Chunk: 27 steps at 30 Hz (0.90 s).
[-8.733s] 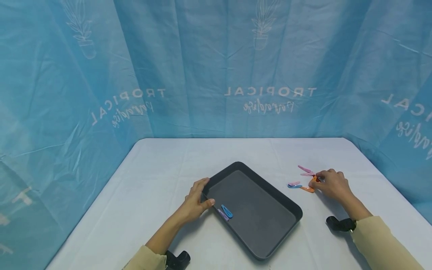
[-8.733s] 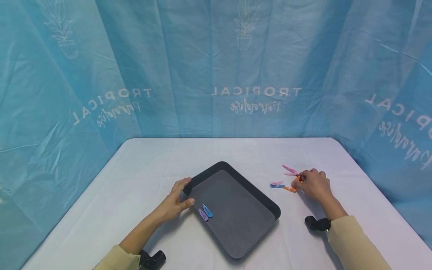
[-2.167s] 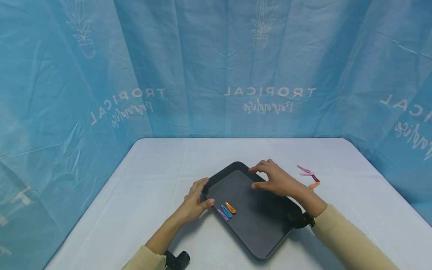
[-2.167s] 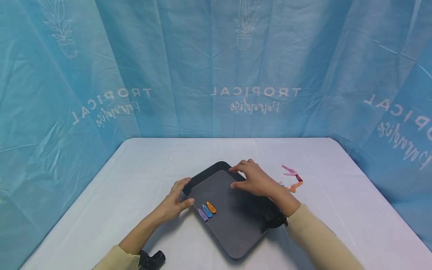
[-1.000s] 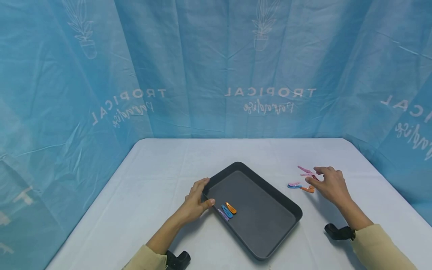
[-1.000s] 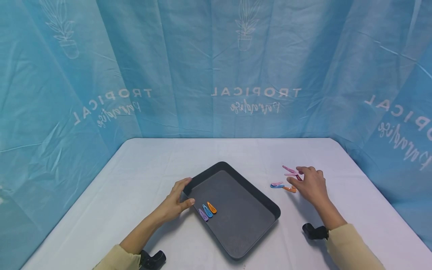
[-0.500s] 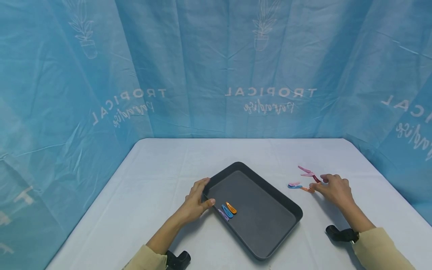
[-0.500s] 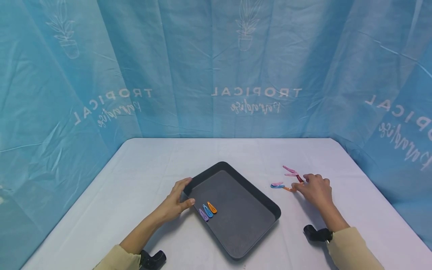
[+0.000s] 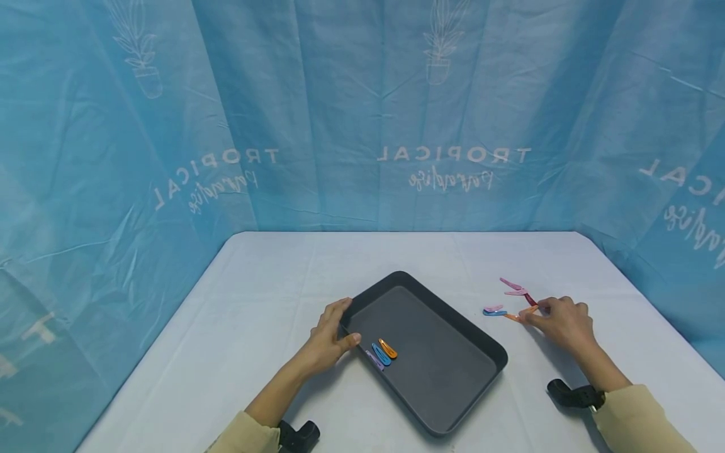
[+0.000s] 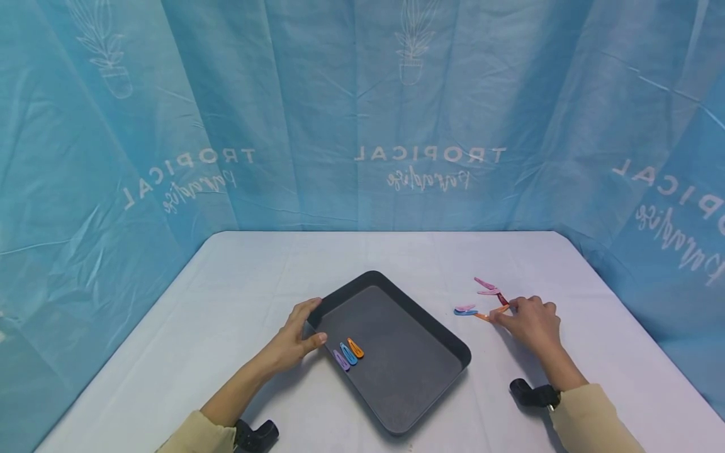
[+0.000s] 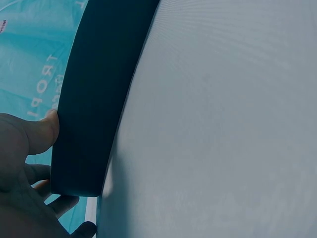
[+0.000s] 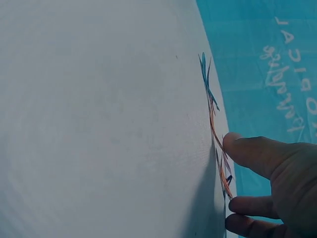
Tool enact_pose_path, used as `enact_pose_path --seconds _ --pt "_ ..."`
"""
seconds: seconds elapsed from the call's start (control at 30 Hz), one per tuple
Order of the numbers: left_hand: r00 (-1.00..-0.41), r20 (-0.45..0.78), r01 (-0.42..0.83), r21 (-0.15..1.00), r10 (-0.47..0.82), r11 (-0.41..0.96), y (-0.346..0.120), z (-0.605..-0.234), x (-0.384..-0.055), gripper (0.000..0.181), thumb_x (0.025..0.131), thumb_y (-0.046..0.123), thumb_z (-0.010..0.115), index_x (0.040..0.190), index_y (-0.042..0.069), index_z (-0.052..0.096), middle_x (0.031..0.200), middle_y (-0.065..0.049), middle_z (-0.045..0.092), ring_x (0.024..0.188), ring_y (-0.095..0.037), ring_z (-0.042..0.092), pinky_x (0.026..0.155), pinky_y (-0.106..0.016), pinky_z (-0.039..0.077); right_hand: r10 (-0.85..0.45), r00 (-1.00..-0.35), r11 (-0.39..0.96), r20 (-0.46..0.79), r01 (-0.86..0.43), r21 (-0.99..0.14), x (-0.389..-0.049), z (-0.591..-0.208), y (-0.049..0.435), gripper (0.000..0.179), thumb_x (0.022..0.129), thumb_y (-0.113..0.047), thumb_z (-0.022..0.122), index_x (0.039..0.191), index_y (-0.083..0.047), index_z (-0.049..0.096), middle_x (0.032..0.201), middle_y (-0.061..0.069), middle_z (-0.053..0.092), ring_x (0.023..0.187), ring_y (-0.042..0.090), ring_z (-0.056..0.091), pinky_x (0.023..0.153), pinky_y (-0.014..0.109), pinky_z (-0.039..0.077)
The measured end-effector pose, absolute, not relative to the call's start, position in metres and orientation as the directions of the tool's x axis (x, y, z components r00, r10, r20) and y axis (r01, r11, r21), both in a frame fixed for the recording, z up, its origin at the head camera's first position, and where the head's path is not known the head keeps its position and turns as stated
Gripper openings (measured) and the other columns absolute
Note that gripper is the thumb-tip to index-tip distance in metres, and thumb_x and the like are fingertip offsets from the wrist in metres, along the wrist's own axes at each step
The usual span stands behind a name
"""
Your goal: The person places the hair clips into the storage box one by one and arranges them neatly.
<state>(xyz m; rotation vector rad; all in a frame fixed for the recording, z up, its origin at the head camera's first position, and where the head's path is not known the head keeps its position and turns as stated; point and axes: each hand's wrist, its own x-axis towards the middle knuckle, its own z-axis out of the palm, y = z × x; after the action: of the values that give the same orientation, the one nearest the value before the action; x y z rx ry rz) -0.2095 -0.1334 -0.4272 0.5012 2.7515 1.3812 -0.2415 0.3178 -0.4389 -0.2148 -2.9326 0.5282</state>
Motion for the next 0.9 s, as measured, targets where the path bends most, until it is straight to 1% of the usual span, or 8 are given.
enact_pose_path --seconds 0.27,0.47,0.7,0.9 --pt "-0.944 0.146 0.294 0.776 0.295 0.559 -0.1334 -0.4281 -0.2092 0.069 0.089 0.019 0.064 0.147 0.004 0.028 0.150 -0.018 0.027 0.140 -0.042 0.022 0.102 -0.076 0.007 0.149 -0.982 0.931 0.117 0.099 -0.350 -0.2459 -0.4399 0.3157 0.062 0.078 -0.039 0.073 0.112 0.011 0.060 0.100 0.032 0.052 0.093 0.047 0.039 0.069 0.050 0.036" --pt "-0.944 0.146 0.295 0.777 0.296 0.556 -0.1335 -0.4287 -0.2095 0.069 0.089 0.020 0.063 0.147 0.005 0.028 0.150 -0.018 0.026 0.140 -0.043 0.021 0.101 -0.077 0.006 0.141 -0.982 0.935 0.124 0.091 -0.343 -0.2490 -0.4400 0.3125 0.060 0.077 -0.037 0.072 0.111 0.011 0.061 0.100 0.031 0.053 0.094 0.047 0.040 0.069 0.050 0.037" --pt "-0.947 0.131 0.280 0.780 0.292 0.560 -0.1329 -0.4284 -0.2095 0.069 0.090 0.021 0.063 0.147 0.005 0.027 0.151 -0.016 0.026 0.142 -0.041 0.020 0.103 -0.076 0.006 0.136 -0.982 0.932 0.128 0.083 -0.353 -0.2491 -0.4411 0.3142 0.056 0.077 -0.035 0.072 0.109 0.010 0.062 0.097 0.028 0.053 0.092 0.045 0.040 0.068 0.048 0.036" --pt "-0.950 0.120 0.269 0.786 0.289 0.557 -0.1325 -0.4268 -0.2093 0.069 0.090 0.020 0.062 0.148 0.006 0.026 0.152 -0.016 0.024 0.142 -0.041 0.018 0.103 -0.076 0.004 0.124 -0.982 0.931 0.144 0.065 -0.359 -0.2492 -0.4394 0.3129 0.052 0.079 -0.034 0.072 0.107 0.009 0.063 0.100 0.030 0.055 0.094 0.046 0.041 0.071 0.051 0.036"
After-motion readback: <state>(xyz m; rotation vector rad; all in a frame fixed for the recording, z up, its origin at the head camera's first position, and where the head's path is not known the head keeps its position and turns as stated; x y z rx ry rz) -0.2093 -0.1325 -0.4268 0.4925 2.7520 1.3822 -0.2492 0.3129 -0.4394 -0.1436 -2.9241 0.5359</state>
